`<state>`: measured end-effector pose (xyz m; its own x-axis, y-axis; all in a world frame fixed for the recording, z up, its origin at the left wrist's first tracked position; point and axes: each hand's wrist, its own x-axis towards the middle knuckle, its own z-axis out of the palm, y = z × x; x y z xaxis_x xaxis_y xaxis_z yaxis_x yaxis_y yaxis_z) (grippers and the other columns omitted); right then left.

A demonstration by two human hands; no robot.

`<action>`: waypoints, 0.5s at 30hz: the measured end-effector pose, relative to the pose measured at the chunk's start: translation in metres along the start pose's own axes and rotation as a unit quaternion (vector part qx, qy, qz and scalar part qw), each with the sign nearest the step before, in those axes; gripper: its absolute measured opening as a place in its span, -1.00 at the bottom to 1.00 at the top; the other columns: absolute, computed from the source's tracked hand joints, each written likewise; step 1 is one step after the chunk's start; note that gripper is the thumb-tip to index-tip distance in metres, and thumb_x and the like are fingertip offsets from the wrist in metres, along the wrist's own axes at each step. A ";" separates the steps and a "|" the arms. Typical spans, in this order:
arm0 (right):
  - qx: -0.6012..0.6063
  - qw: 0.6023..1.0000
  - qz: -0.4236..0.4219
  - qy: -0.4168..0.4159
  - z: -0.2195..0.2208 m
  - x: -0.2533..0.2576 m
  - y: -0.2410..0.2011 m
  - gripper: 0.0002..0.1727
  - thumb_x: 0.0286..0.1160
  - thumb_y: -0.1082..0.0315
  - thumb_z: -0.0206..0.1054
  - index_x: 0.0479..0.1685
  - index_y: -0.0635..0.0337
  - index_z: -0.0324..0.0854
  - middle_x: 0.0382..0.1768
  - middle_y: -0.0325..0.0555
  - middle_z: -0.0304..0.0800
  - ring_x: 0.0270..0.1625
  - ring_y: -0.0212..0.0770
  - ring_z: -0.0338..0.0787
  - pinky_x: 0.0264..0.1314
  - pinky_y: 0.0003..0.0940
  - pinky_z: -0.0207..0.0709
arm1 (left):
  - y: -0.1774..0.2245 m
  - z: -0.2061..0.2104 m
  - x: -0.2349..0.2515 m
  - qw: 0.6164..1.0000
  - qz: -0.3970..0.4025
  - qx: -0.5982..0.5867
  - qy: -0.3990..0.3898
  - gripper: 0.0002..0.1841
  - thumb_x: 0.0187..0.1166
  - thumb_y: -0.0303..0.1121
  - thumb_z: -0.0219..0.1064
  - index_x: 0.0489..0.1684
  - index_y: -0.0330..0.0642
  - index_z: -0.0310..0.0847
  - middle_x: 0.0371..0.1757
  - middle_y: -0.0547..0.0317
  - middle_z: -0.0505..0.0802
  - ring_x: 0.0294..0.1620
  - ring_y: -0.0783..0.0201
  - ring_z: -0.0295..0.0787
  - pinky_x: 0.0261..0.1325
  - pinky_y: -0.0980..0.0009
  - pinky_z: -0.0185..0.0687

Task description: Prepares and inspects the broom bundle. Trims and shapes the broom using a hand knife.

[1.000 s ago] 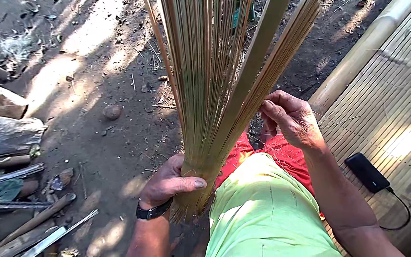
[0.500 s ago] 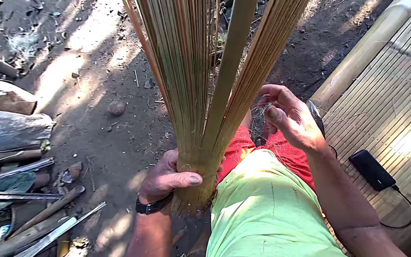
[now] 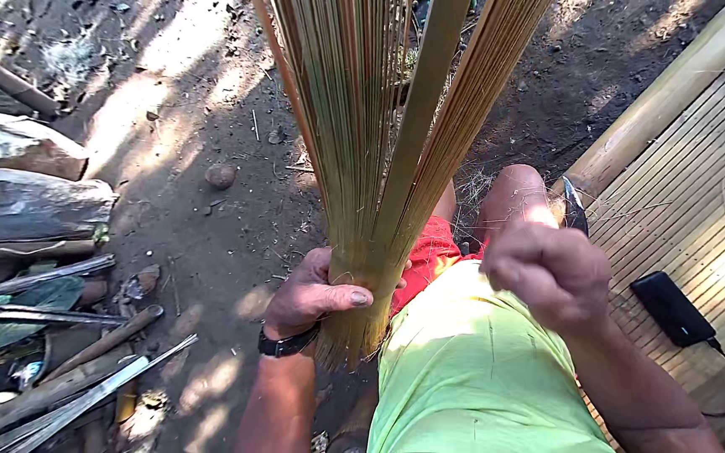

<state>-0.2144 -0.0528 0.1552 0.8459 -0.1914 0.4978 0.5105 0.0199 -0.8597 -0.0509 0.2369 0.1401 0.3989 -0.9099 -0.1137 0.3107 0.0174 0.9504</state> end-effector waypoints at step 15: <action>-0.074 0.988 0.132 0.026 -0.032 0.030 0.021 -0.78 0.75 0.37 0.25 0.17 0.24 0.70 -0.36 -0.13 0.77 -0.65 -0.37 0.57 -0.74 -0.57 0.47 | 0.004 0.005 -0.005 0.999 0.023 0.036 -0.022 -0.59 0.37 -0.32 0.60 0.20 -0.17 0.74 0.04 -0.13 0.90 0.04 -0.03 0.90 0.14 0.00 0.87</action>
<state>-0.1833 -0.0895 0.1478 0.9352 -0.2494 0.2514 0.2425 -0.0667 -0.9679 -0.0559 0.2396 0.1457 0.3731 -0.9259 -0.0591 0.2293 0.0303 0.9729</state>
